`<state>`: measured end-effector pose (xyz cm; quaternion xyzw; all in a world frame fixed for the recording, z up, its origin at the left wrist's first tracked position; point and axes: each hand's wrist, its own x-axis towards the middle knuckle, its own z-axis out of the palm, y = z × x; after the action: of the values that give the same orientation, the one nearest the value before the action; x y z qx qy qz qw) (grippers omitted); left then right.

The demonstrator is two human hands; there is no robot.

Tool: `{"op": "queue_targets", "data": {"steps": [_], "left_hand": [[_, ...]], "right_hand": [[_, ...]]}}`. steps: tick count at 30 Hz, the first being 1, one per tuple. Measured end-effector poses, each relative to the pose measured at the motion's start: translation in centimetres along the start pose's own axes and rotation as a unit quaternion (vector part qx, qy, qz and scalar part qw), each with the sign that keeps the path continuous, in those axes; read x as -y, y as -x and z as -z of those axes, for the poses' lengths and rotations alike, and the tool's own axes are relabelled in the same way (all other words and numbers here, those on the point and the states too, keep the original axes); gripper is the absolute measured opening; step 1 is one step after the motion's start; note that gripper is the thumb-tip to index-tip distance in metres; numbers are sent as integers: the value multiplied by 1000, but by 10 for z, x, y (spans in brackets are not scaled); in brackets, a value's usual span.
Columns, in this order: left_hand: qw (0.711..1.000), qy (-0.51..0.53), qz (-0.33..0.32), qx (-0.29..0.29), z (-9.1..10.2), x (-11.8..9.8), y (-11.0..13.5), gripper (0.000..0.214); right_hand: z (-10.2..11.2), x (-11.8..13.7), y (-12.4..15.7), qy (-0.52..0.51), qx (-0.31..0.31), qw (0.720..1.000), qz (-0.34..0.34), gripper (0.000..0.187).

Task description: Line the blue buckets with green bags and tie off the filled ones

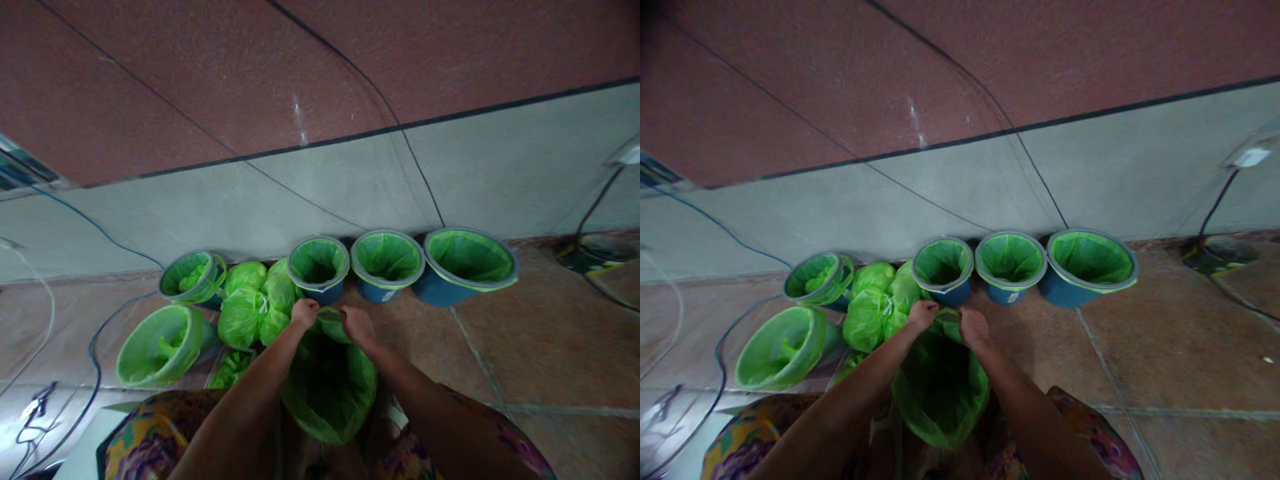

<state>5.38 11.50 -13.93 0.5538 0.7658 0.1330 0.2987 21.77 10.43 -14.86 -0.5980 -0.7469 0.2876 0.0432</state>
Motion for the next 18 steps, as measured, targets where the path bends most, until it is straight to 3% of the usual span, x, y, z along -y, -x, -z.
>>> {"op": "queue_targets", "data": {"steps": [3, 8, 12, 18], "left_hand": [[999, -30, -17, 38, -2, 13, 5, 22], [965, -208, -137, 84, 2, 22, 11, 25], [937, -316, -110, 98, 4, 21, 11, 26], [930, -338, -109, 96, 6, 15, 11, 26]], "right_hand": [[-4, -7, 4, 14, 21, 1000, -6, 35], [-1, -14, 6, 38, 66, 997, -11, 33], [-3, -18, 6, 41, 91, 994, -37, 36], [-8, -24, 8, 34, 102, 993, -56, 35]]}}
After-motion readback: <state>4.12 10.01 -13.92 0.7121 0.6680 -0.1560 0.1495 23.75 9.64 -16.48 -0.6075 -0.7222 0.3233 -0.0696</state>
